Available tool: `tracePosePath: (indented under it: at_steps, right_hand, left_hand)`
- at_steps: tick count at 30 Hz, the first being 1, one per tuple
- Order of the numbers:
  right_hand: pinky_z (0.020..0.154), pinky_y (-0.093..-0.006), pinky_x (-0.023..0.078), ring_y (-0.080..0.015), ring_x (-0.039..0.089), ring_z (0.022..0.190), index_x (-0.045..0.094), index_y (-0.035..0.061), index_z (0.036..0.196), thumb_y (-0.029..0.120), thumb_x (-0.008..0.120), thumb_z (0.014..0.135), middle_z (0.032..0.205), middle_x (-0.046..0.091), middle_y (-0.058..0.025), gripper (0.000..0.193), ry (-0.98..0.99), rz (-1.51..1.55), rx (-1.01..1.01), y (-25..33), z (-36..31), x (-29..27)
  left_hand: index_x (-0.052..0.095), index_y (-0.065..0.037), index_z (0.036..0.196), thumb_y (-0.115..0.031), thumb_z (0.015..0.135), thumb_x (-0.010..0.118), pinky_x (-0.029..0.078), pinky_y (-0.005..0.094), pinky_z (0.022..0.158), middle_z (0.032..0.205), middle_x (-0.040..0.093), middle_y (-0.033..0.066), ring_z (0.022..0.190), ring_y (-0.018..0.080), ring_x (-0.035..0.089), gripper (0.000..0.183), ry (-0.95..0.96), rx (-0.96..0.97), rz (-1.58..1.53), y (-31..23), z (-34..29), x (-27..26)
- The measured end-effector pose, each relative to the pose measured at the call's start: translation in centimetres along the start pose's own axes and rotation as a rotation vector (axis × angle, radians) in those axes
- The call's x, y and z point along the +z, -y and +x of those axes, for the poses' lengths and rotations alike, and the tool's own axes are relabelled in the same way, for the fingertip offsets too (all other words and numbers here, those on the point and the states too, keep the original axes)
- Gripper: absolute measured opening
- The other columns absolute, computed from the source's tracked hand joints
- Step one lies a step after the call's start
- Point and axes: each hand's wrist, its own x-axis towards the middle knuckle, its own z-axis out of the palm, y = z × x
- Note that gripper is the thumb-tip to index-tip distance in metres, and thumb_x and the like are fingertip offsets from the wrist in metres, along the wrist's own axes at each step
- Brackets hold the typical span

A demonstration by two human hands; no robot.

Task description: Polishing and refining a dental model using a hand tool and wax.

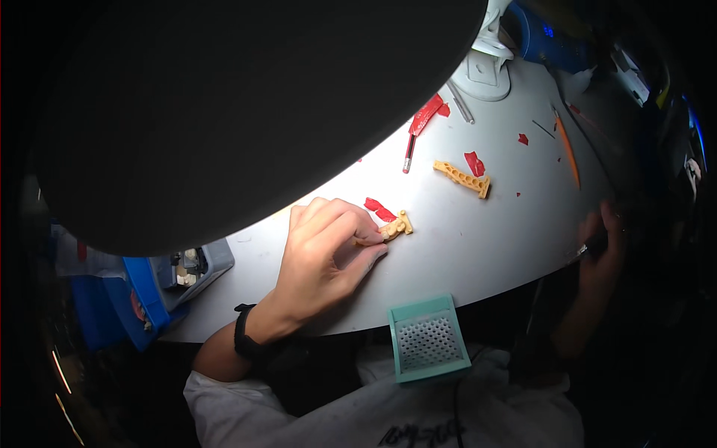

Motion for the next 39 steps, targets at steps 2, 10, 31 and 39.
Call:
tracePosePath:
  at_steps: [2, 10, 31, 39]
  right_hand:
    - [0.092, -0.0358, 0.047, -0.0222, 0.058, 0.103, 0.056, 0.0025, 0.136, 0.034, 0.066, 0.095, 0.115, 0.059, -0.012, 0.052, -0.24, -0.535, 0.146, 3.3, 0.3, 2.4]
    - [0.114, -0.0479, 0.038, -0.0373, 0.051, 0.135, 0.04, -0.0013, 0.152, 0.043, 0.061, 0.098, 0.145, 0.051, -0.0254, 0.072, -0.094, -1.343, 0.284, 4.4, 3.5, 2.7]
    - [0.089, -0.0383, 0.038, -0.025, 0.059, 0.102, 0.065, 0.0077, 0.099, 0.023, 0.083, 0.077, 0.099, 0.065, -0.0061, 0.033, 0.562, -0.608, -0.761, 0.6, -4.6, 22.0]
    - [0.089, -0.0379, 0.039, -0.0246, 0.059, 0.104, 0.066, 0.0077, 0.103, 0.027, 0.085, 0.078, 0.104, 0.066, -0.0068, 0.037, 0.54, -0.628, -0.82, 0.7, -5.0, 21.8]
  left_hand:
    - [0.067, -0.007, 0.09, -0.005, 0.075, 0.082, 0.042, 0.0338, 0.081, 0.093, 0.068, 0.0041, 0.089, 0.0213, 0.063, 0.021, -0.062, 0.017, -0.064, -0.4, 0.8, 0.5]
    - [0.068, -0.006, 0.105, -0.006, 0.077, 0.082, 0.047, 0.0353, 0.087, 0.1, 0.069, 0.0087, 0.095, 0.0255, 0.064, 0.032, 0.005, -0.052, -0.12, 0.6, -0.5, -0.2]
    - [0.065, 0.003, 0.115, -0.001, 0.084, 0.08, 0.059, 0.0303, 0.085, 0.111, 0.068, 0.0124, 0.099, 0.018, 0.07, 0.034, 0.139, -0.13, -0.584, -0.1, -0.9, -2.5]
    - [0.069, 0.003, 0.11, 0.002, 0.084, 0.078, 0.059, 0.0297, 0.084, 0.103, 0.072, 0.0128, 0.092, 0.0189, 0.072, 0.027, 0.064, -0.108, -0.587, 0.6, -1.4, -2.4]
